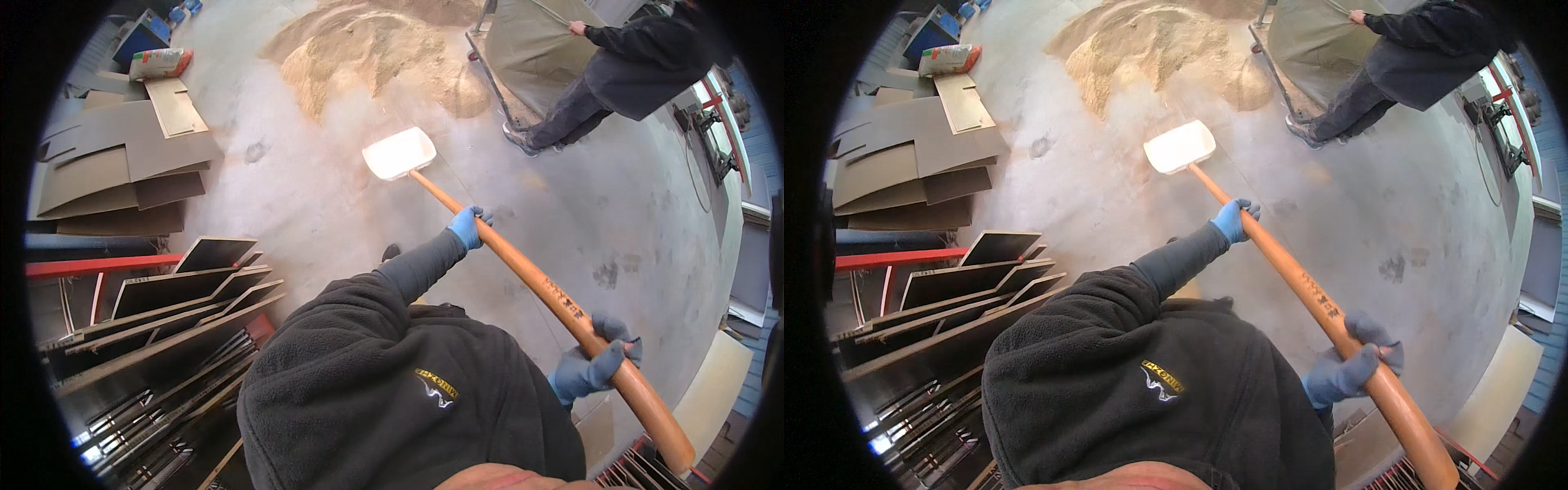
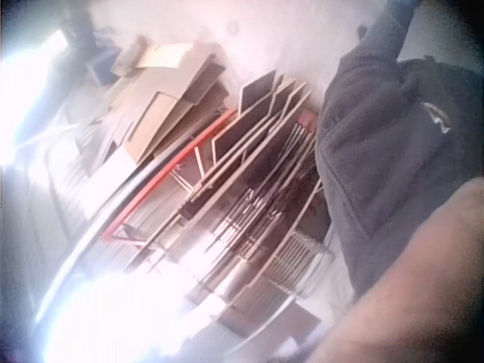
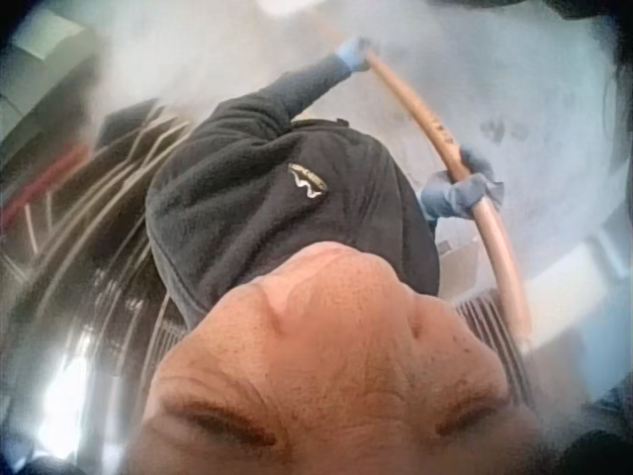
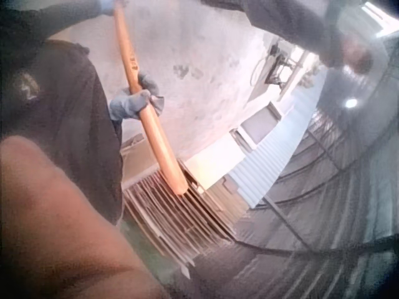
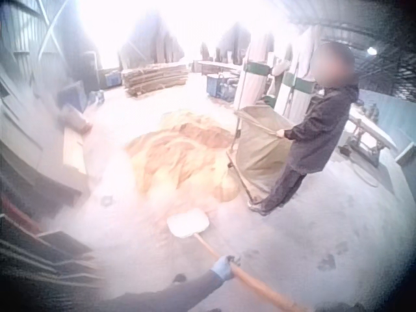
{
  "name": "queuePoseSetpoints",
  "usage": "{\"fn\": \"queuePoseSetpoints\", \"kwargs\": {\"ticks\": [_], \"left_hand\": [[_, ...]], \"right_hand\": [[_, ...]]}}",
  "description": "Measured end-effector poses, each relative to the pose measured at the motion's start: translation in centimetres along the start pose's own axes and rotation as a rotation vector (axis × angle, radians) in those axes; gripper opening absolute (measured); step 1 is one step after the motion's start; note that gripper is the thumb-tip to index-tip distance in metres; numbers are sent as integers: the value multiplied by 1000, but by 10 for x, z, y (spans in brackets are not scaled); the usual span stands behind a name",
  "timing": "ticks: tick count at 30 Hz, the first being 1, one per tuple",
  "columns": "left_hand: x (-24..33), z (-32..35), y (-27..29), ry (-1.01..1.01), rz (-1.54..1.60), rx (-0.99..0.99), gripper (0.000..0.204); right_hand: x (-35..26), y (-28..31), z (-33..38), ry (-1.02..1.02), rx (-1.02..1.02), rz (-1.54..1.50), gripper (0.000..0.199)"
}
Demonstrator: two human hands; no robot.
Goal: The person sweeps sawdust on a concrete floor using a broom and then shovels it into a large fabric bag held open by another person. The person repeatedly scoops and deposits the sawdust into the bag until the pile is reduced.
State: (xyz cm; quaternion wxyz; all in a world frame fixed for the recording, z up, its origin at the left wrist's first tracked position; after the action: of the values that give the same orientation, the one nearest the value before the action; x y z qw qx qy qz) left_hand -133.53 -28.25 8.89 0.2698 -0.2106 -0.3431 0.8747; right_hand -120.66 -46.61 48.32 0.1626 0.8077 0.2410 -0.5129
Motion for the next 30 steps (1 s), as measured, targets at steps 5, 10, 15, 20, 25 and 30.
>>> {"fn": "queuePoseSetpoints", "kwargs": {"ticks": [5, 10, 15, 20, 25, 30], "left_hand": [[93, -14, -43, -113, 141, 92, 16], [195, -35, -87, -43, 211, -42, 10], [271, -81, -120, 31, 207, -31, 9], [299, -130, -141, -53, 157, 12, 6], [258, -158, -155, -59, 241, -6, 7], [238, -153, -149, -78, 265, 222, 10]], "right_hand": [[7, -117, -3, 20, 14, -19, 33], [23, -209, -8, 99, -152, 64, 42], [14, -256, -23, -186, -773, 883, 27], [-25, -347, -26, 604, -1253, 1001, 37], [25, -386, -77, 593, -1292, 1889, 46], [41, -386, -114, 423, -1671, 1800, 50]]}}
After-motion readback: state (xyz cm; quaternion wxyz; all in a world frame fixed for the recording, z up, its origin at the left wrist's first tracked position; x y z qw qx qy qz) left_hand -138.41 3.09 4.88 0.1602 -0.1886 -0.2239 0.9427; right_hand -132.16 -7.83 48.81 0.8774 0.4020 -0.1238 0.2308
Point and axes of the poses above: each hand's wrist, its own z-axis away from the middle knuckle, its own y-axis out of the back of the hand, x = y × z, the point moved 5 cm from there along -z, towards the middle knuckle, and after that the axes turned 7 degrees about z, right-handed, at the moved point
